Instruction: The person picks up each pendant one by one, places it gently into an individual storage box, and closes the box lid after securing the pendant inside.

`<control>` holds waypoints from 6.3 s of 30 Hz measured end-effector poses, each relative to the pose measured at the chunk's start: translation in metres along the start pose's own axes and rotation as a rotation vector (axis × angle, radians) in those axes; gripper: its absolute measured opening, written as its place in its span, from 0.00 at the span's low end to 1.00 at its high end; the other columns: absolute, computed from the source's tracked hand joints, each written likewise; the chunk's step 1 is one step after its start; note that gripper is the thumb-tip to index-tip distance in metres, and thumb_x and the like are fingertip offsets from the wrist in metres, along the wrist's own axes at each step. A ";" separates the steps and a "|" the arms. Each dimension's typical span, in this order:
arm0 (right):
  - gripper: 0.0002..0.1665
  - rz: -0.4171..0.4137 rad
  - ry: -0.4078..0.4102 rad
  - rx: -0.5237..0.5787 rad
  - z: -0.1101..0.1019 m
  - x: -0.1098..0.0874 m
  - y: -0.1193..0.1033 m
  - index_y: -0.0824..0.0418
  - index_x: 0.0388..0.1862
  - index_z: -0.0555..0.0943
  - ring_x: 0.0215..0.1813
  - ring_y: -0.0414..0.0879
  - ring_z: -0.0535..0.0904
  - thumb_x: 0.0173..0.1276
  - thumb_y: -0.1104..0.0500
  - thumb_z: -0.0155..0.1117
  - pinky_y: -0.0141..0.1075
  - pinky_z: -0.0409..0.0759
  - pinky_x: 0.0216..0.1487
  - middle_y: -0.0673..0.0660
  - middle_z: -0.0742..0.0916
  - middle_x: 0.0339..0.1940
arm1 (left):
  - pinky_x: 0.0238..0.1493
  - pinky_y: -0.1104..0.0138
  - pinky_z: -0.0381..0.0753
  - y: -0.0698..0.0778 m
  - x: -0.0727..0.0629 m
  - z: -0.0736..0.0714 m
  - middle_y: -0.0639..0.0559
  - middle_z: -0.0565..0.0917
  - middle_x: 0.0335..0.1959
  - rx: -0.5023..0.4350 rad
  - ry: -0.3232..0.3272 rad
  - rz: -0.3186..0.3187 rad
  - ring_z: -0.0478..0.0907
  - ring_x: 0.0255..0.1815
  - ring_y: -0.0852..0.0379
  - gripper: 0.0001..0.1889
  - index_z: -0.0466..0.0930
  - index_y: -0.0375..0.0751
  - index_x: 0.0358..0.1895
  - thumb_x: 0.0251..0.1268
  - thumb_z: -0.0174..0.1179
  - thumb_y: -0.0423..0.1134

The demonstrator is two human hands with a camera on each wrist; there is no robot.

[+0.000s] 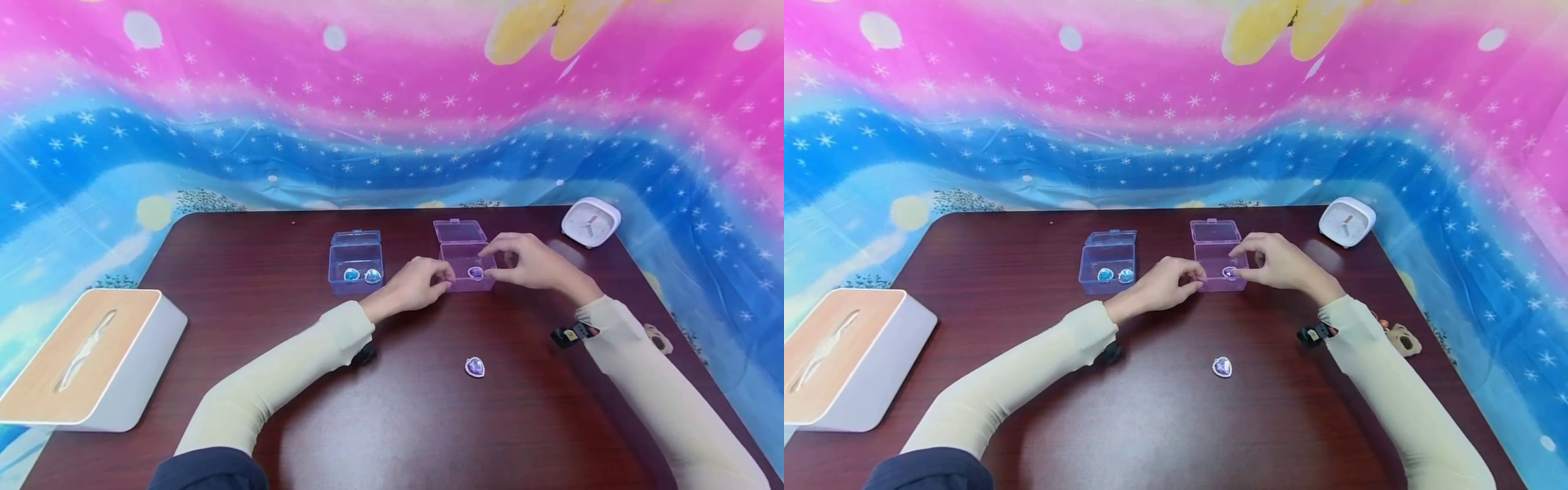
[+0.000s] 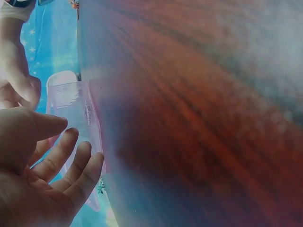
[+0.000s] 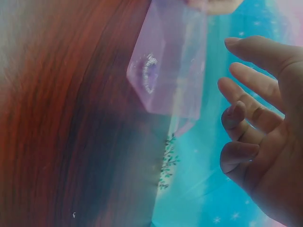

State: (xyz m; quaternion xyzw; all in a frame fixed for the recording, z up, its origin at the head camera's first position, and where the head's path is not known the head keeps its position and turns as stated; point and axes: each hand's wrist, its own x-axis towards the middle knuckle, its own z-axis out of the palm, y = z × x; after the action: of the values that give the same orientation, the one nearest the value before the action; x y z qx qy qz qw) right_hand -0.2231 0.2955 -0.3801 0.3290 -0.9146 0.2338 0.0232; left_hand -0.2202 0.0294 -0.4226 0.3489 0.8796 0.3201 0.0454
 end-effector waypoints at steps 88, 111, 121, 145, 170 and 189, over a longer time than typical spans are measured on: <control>0.15 -0.094 -0.250 0.184 0.046 -0.066 -0.051 0.52 0.48 0.87 0.34 0.38 0.78 0.62 0.57 0.78 0.30 0.80 0.35 0.43 0.85 0.42 | 0.60 0.65 0.82 0.001 0.000 0.002 0.53 0.90 0.46 0.065 -0.036 0.018 0.86 0.52 0.57 0.08 0.86 0.44 0.50 0.76 0.60 0.38; 0.18 -0.033 -0.013 0.104 0.005 0.005 -0.020 0.52 0.50 0.88 0.41 0.50 0.81 0.60 0.56 0.81 0.36 0.80 0.41 0.50 0.89 0.44 | 0.59 0.63 0.83 0.001 0.000 0.002 0.53 0.91 0.45 0.084 -0.045 0.016 0.85 0.49 0.58 0.08 0.87 0.44 0.50 0.75 0.61 0.39; 0.18 0.020 -0.032 0.076 0.022 0.022 -0.006 0.59 0.51 0.88 0.44 0.46 0.85 0.61 0.60 0.79 0.44 0.83 0.48 0.54 0.91 0.43 | 0.57 0.64 0.83 0.000 -0.001 0.002 0.54 0.90 0.43 0.087 -0.035 0.036 0.85 0.48 0.58 0.07 0.87 0.44 0.48 0.75 0.61 0.38; 0.18 0.078 -0.071 0.050 0.042 0.039 -0.002 0.55 0.49 0.90 0.39 0.45 0.86 0.60 0.55 0.80 0.45 0.72 0.57 0.51 0.93 0.41 | 0.57 0.65 0.83 -0.001 0.001 0.001 0.54 0.91 0.43 0.087 -0.034 0.067 0.86 0.48 0.59 0.08 0.87 0.43 0.49 0.75 0.61 0.38; 0.11 0.187 0.242 0.067 0.015 0.026 0.018 0.59 0.46 0.89 0.38 0.46 0.80 0.67 0.56 0.74 0.42 0.80 0.42 0.56 0.89 0.39 | 0.57 0.64 0.84 0.001 0.004 0.002 0.53 0.90 0.47 0.103 -0.009 0.028 0.85 0.48 0.58 0.10 0.86 0.44 0.53 0.73 0.63 0.40; 0.32 0.697 0.063 0.575 0.036 0.033 0.038 0.68 0.75 0.69 0.67 0.64 0.80 0.82 0.50 0.53 0.55 0.72 0.73 0.71 0.80 0.68 | 0.75 0.53 0.70 -0.003 0.008 0.006 0.40 0.72 0.72 -0.336 -0.028 -0.314 0.73 0.68 0.46 0.49 0.52 0.37 0.79 0.59 0.75 0.43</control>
State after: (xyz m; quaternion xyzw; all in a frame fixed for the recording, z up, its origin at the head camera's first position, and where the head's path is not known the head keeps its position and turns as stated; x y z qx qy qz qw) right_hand -0.2680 0.2861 -0.4215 -0.0130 -0.8675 0.4822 -0.1217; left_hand -0.2262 0.0367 -0.4280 0.2000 0.8567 0.4462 0.1644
